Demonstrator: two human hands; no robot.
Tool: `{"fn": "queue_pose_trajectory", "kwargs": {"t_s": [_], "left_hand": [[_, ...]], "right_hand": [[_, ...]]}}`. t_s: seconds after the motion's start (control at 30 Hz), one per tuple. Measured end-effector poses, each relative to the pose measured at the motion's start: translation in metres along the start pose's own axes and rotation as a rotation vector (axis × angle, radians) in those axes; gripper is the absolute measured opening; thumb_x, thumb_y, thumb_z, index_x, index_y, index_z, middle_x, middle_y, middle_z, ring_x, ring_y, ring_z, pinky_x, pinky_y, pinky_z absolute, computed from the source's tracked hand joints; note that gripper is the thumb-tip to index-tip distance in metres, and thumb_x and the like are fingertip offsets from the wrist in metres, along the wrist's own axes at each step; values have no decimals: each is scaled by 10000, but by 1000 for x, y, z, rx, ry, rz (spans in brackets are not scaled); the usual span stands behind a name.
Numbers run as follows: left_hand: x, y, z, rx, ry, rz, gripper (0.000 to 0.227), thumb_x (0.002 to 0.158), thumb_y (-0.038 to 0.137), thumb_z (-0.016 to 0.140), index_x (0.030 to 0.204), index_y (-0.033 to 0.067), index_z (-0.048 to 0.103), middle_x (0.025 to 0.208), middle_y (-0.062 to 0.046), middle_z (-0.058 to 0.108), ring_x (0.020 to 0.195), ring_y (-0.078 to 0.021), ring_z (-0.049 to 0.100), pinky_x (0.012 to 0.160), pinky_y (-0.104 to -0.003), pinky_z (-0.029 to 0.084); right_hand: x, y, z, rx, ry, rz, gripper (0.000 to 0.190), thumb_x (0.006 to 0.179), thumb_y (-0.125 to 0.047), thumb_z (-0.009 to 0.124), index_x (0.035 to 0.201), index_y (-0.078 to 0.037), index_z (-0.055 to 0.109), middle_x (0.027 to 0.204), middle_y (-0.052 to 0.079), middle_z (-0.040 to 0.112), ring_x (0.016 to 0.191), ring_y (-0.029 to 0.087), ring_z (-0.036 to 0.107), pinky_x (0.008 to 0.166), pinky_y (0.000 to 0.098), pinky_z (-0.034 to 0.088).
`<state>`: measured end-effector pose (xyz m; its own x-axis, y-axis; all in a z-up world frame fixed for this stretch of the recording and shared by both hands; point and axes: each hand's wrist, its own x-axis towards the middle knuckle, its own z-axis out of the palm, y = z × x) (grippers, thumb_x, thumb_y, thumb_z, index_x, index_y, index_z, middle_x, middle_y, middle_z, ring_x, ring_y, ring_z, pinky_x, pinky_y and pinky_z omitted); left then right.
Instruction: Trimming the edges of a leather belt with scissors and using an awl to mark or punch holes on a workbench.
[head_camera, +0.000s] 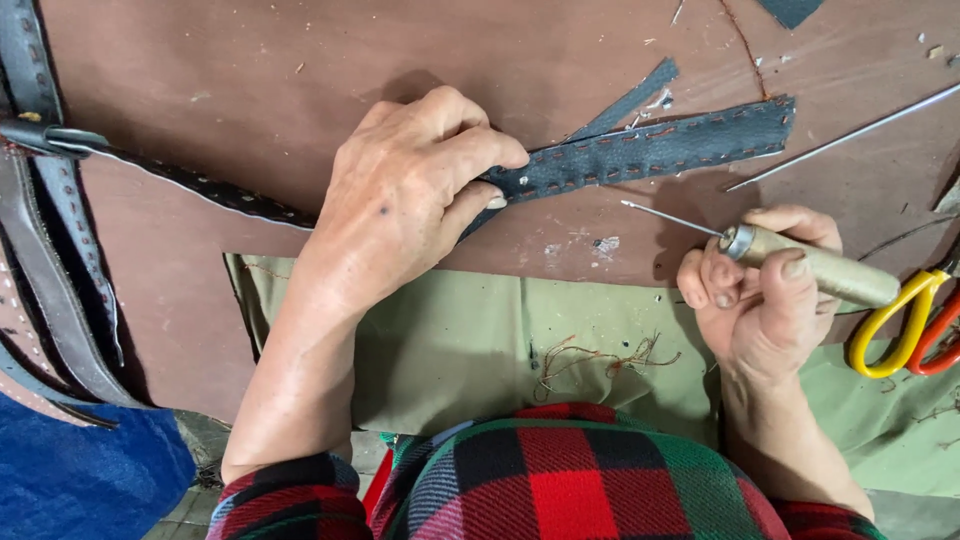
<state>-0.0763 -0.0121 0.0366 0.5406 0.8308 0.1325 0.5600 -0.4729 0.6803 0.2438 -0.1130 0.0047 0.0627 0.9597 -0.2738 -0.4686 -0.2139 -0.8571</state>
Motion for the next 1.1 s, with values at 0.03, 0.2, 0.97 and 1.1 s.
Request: {"fn": "queue_pose_trajectory", "kwargs": {"t_s": [0.03, 0.2, 0.97, 1.1], "left_hand": [[0, 0, 1, -1, -2, 0, 322, 853, -3, 839, 1127, 97, 703, 1047, -77, 593, 900, -275, 622, 822, -430, 467], [0, -1, 1, 5, -17, -16, 315, 871, 8, 834, 1140, 108, 704, 1059, -69, 590, 905, -270, 621, 820, -432, 460], [-2, 6, 5, 71, 17, -39, 287, 974, 9, 742, 1158, 227, 780, 987, -24, 557, 831, -262, 563, 801, -441, 449], [-3, 4, 8, 68, 59, -23, 263, 960, 18, 763, 1116, 228, 789, 964, -12, 551, 809, -246, 564, 786, -413, 443]], "right_hand": [[0, 0, 0, 1, 2, 1, 392, 1001, -385, 784, 1233, -154, 569, 785, 60, 537, 599, 109, 489, 561, 296, 396], [0, 1, 0, -39, -3, 0, 398, 1011, -404, 775, 1245, -170, 553, 767, 41, 517, 607, 87, 484, 570, 283, 435], [9, 5, 26, -372, -50, -227, 373, 1087, -383, 615, 1263, -86, 474, 643, 68, 380, 521, 110, 391, 568, 337, 501], [11, 11, 33, -373, -61, -182, 384, 1059, -369, 641, 1253, -78, 484, 654, 64, 395, 558, 112, 424, 602, 346, 516]]}}
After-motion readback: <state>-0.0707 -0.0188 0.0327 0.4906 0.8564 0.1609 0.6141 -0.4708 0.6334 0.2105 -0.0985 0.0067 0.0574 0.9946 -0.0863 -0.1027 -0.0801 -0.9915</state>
